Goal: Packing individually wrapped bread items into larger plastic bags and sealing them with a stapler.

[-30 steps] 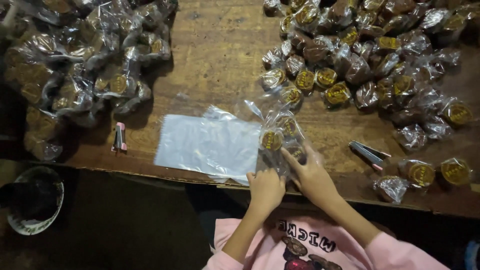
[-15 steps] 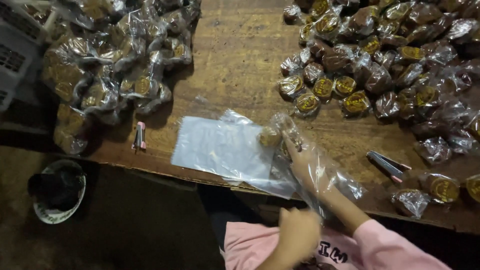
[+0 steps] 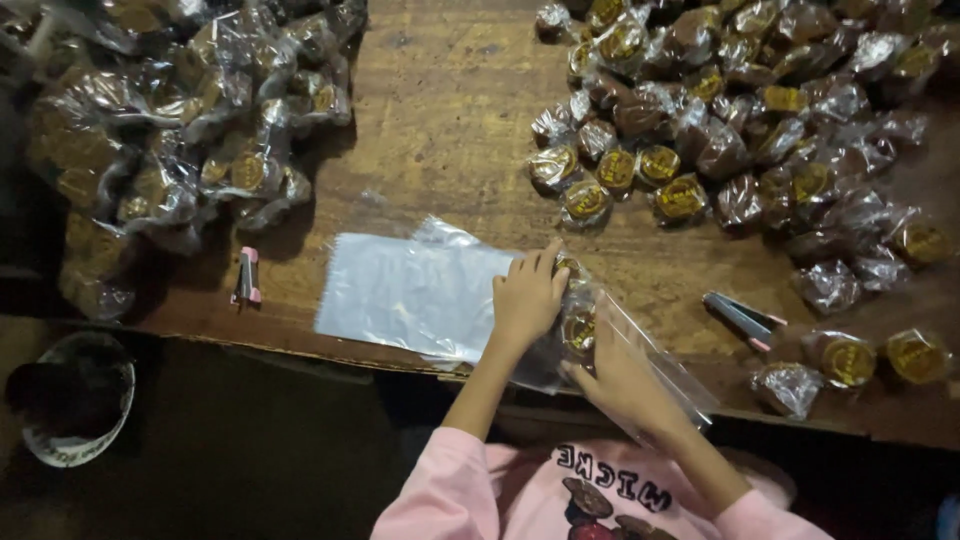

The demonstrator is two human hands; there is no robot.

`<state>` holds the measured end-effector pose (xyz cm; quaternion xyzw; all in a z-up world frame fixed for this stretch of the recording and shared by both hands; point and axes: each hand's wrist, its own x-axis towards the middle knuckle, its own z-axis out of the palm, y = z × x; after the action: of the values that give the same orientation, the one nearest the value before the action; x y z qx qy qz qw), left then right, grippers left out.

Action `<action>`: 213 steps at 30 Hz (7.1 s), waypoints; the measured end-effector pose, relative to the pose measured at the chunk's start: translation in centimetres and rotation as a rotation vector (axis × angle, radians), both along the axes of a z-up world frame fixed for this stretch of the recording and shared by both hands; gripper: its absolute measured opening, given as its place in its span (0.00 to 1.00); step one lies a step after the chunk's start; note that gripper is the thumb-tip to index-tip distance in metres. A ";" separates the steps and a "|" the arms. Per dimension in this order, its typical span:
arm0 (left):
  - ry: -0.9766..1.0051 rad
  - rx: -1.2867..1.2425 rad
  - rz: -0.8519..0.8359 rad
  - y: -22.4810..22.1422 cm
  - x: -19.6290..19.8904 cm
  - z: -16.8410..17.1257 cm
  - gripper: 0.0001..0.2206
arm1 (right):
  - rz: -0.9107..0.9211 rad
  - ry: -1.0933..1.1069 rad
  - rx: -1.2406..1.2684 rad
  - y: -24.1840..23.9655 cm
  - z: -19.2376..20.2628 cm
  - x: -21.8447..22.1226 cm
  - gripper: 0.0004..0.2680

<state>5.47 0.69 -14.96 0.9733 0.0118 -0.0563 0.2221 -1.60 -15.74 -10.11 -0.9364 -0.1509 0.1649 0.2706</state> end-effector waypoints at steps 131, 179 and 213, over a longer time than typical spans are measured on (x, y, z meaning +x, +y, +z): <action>-0.265 -0.074 0.175 -7.0 -16.4 2.5 0.14 | 0.113 -0.312 0.389 -2.4 -4.2 1.6 0.26; 0.315 -0.107 -0.054 1.0 -5.3 9.7 0.28 | -0.509 0.060 0.238 -9.7 1.0 14.3 0.11; 0.053 -0.129 -0.285 -7.8 -12.6 8.9 0.48 | -0.587 0.365 0.545 -12.3 -1.0 7.0 0.22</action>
<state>-7.13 -7.14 -6.08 0.9470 -0.1243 -0.1133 0.2737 5.45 -28.02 -11.06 -0.7895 0.1339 0.1979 0.5654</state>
